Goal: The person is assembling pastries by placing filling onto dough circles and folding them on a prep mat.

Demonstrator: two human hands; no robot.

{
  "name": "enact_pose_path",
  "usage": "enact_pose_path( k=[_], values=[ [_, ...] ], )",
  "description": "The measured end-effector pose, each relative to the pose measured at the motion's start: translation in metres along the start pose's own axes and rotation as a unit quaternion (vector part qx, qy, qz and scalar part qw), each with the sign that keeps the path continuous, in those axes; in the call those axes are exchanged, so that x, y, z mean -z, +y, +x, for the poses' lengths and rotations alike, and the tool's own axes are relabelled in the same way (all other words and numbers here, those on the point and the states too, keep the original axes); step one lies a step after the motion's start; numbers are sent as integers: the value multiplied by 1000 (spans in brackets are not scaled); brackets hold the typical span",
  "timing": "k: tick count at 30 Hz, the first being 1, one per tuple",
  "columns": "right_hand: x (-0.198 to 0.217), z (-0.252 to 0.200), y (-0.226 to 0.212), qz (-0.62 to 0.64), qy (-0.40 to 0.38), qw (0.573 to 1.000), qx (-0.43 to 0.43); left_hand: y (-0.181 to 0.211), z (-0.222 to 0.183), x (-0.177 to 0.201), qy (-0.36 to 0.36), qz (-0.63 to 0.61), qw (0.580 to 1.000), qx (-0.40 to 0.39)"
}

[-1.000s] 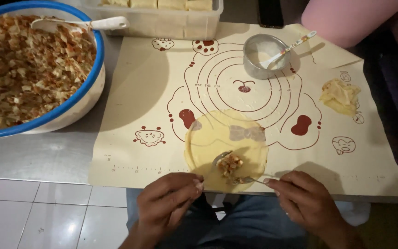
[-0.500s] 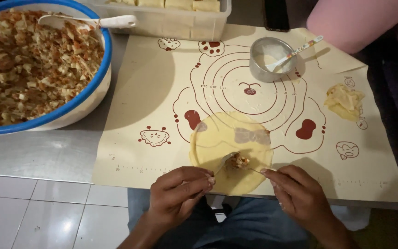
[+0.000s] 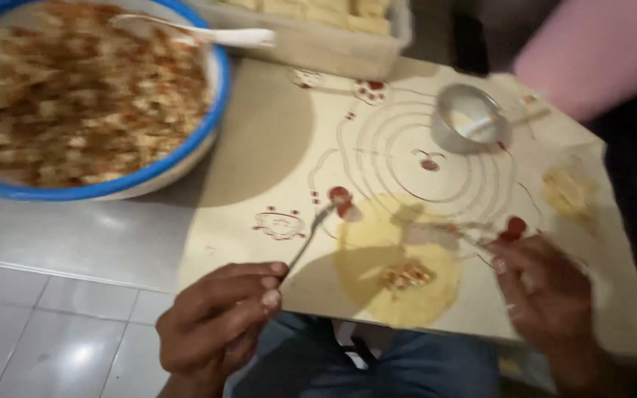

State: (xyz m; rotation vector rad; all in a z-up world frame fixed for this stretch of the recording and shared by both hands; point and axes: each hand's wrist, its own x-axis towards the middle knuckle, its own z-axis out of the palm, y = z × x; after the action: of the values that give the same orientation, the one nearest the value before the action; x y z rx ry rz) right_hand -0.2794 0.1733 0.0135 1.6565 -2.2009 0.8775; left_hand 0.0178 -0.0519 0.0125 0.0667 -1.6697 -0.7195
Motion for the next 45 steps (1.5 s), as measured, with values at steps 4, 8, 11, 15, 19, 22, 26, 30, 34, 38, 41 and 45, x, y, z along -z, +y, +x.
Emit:
enact_pose_path(
  k=[4,8,11,15,19,22,26,30,34,38,41,45],
  values=[
    [-9,100,-44,-89,-38,994,54,-21,10,41,148,102,982,-55],
    [-41,199,-120,59,12,959,277,-41,22,90,198,208,952,-100],
    [-98,250,-142,67,-49,930,359,-59,12,118,220,205,951,-77],
    [-170,295,-164,-5,-73,872,484,-55,1,129,275,229,933,-29],
    [-210,314,-181,-48,-223,907,355,-52,-7,137,258,204,944,-30],
    [-219,321,-183,-45,-284,892,350,-49,-7,140,237,214,947,-26],
    [-177,319,-215,-155,-436,869,177,-49,-7,142,232,171,957,-31],
    [-177,329,-175,-134,-422,861,251,-54,-10,141,239,187,953,-23],
    [-150,329,-175,-60,-433,881,181,-55,-9,137,221,170,960,-19],
    [-146,338,-176,-38,-479,873,78,-51,-7,136,215,167,962,-8],
    [-155,343,-172,46,-509,857,74,-48,-5,136,226,166,959,-26],
    [-159,338,-178,130,-520,844,21,-40,0,135,225,206,952,-35]
  ],
)
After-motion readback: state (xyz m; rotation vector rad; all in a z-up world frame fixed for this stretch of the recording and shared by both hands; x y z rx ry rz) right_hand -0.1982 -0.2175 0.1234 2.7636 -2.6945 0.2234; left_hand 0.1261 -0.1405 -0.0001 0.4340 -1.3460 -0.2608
